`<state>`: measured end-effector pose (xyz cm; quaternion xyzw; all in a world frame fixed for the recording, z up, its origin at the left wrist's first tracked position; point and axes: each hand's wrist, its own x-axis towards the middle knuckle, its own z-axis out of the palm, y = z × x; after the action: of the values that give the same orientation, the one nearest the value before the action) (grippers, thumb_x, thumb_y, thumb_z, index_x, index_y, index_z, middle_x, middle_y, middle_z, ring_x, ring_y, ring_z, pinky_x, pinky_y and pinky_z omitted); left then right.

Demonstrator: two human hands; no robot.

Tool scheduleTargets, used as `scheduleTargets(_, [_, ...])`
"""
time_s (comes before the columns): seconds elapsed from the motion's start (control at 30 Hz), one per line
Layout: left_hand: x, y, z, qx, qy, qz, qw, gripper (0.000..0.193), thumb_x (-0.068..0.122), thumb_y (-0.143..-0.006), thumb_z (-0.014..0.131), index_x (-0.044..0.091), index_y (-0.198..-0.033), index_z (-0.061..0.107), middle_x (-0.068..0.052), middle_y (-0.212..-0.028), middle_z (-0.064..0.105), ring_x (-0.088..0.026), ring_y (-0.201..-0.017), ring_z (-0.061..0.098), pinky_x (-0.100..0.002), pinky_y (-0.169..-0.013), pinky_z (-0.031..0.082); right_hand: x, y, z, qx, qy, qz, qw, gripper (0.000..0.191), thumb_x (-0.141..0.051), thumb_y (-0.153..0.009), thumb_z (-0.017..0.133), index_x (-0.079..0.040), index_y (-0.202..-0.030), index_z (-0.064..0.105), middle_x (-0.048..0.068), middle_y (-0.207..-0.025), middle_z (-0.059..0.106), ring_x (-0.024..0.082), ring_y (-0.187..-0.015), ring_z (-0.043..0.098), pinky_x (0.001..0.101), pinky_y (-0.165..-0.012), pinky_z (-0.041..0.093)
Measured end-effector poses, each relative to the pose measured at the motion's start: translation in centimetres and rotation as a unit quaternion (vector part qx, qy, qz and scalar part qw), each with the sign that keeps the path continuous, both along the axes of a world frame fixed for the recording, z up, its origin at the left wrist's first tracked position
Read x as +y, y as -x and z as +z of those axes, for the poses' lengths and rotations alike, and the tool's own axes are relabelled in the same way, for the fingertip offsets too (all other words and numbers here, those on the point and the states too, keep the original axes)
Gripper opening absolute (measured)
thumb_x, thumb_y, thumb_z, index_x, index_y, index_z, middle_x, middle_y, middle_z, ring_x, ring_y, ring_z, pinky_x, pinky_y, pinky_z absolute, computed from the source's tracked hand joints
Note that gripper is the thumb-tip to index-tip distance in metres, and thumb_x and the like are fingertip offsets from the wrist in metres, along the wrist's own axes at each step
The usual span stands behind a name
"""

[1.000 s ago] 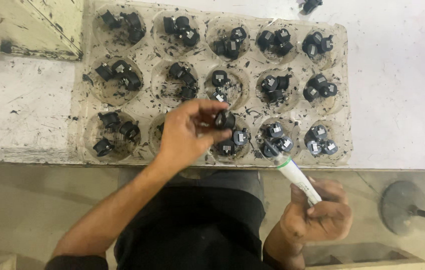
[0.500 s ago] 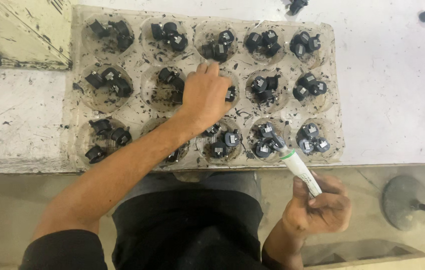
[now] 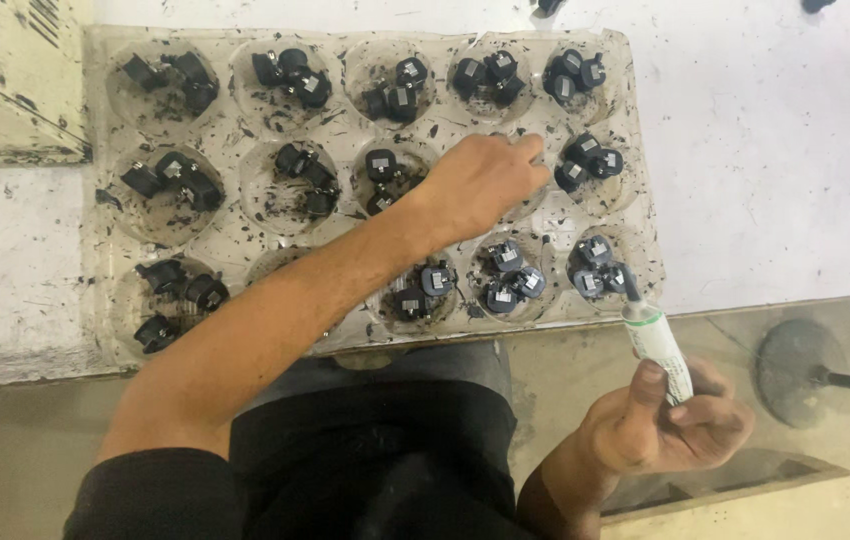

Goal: The person picks small black plug components one at a time from a molded tray and squeezes adhesive from a tube onto each component's metal contacts. They place each treated component back into the tray and continue across the tray, then wipe the tube tip with a blue cloth.

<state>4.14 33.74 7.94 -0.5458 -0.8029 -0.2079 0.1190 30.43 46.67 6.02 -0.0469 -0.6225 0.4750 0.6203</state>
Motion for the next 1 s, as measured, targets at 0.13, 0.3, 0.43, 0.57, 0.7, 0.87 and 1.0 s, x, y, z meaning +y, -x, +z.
scheduleTargets(0.13, [1.6, 1.5, -1.5, 0.019, 0.013, -0.110, 0.994, 0.015, 0.001, -0.074, 0.070, 0.011, -0.085, 0.064, -0.009, -0.084, 0.069, -0.031, -0.077, 0.070, -0.046, -0.062, 0.058, 1.2, -0.8, 0.0, 0.010, 0.011, -0.003, 1.000, 0.048, 0.003, -0.095, 0.084, -0.010, -0.093, 0.039, 0.006, -0.083, 0.047, 0.015, -0.079, 0.049, 0.0223, -0.072, 0.037])
scheduleTargets(0.3, [2.0, 2.0, -1.7, 0.038, 0.043, -0.119, 0.991, 0.008, 0.007, -0.092, 0.067, 0.012, -0.096, 0.063, -0.011, -0.074, 0.066, -0.031, -0.076, 0.069, -0.045, -0.060, 0.056, 1.2, -0.8, 0.7, 0.014, 0.072, 0.029, 0.997, 0.043, 0.003, -0.097, 0.081, -0.010, -0.097, 0.040, 0.009, -0.084, 0.051, 0.014, -0.075, 0.051, 0.0252, -0.070, 0.044])
scheduleTargets(0.43, [0.9, 1.1, 0.3, 0.035, -0.022, -0.097, 0.994, 0.038, -0.004, -0.080, 0.070, 0.009, -0.114, 0.059, -0.007, -0.080, 0.069, -0.027, -0.083, 0.071, -0.040, -0.067, 0.060, 0.5, -0.7, 1.2, 0.021, 0.150, 0.087, 0.985, 0.035, 0.003, -0.100, 0.074, -0.008, -0.104, 0.041, 0.015, -0.084, 0.058, 0.022, -0.074, 0.061, 0.0287, -0.070, 0.050])
scheduleTargets(0.57, [-2.8, -2.5, 2.4, -0.171, -0.184, -0.056, 0.966, 0.056, 0.001, -0.081, 0.080, 0.008, -0.129, 0.051, -0.008, -0.101, 0.071, -0.021, -0.090, 0.072, -0.034, -0.076, 0.061, 0.2, -0.5, 1.1, 0.025, 0.171, 0.151, 0.973, 0.036, 0.008, -0.104, 0.073, -0.007, -0.107, 0.040, 0.017, -0.092, 0.062, 0.024, -0.083, 0.066, 0.0305, -0.079, 0.054])
scheduleTargets(0.7, [-8.3, -7.9, 3.5, -0.593, -0.283, 0.038, 0.753, 0.055, -0.002, -0.083, 0.075, 0.011, -0.128, 0.048, -0.006, -0.120, 0.061, -0.016, -0.097, 0.072, -0.031, -0.076, 0.068, -0.6, 0.0, 0.5, -0.004, 0.178, 0.215, 0.960, 0.037, 0.011, -0.099, 0.074, -0.008, -0.105, 0.043, 0.020, -0.096, 0.067, 0.025, -0.089, 0.069, 0.0320, -0.088, 0.057])
scheduleTargets(0.87, [-13.6, -11.9, 2.1, -0.593, -0.405, -0.009, 0.696, 0.040, -0.014, -0.088, 0.076, 0.004, -0.120, 0.060, -0.010, -0.127, 0.061, -0.018, -0.116, 0.064, -0.027, -0.100, 0.060, -4.0, 0.4, -0.7, -0.034, 0.220, 0.266, 0.938, 0.037, 0.011, -0.087, 0.077, -0.008, -0.095, 0.046, 0.023, -0.115, 0.071, 0.027, -0.107, 0.070, 0.0346, -0.096, 0.058])
scheduleTargets(1.0, [-14.9, -14.9, 0.5, -0.467, -0.414, 0.136, 0.770, 0.036, -0.013, -0.078, 0.082, 0.005, -0.107, 0.072, -0.009, -0.118, 0.054, -0.015, -0.103, 0.063, -0.026, -0.082, 0.063, -7.2, 0.0, -1.1, -0.087, 0.164, 0.286, 0.940, 0.040, 0.014, -0.090, 0.078, -0.009, -0.094, 0.046, 0.018, -0.101, 0.070, 0.024, -0.099, 0.067, 0.0337, -0.095, 0.057])
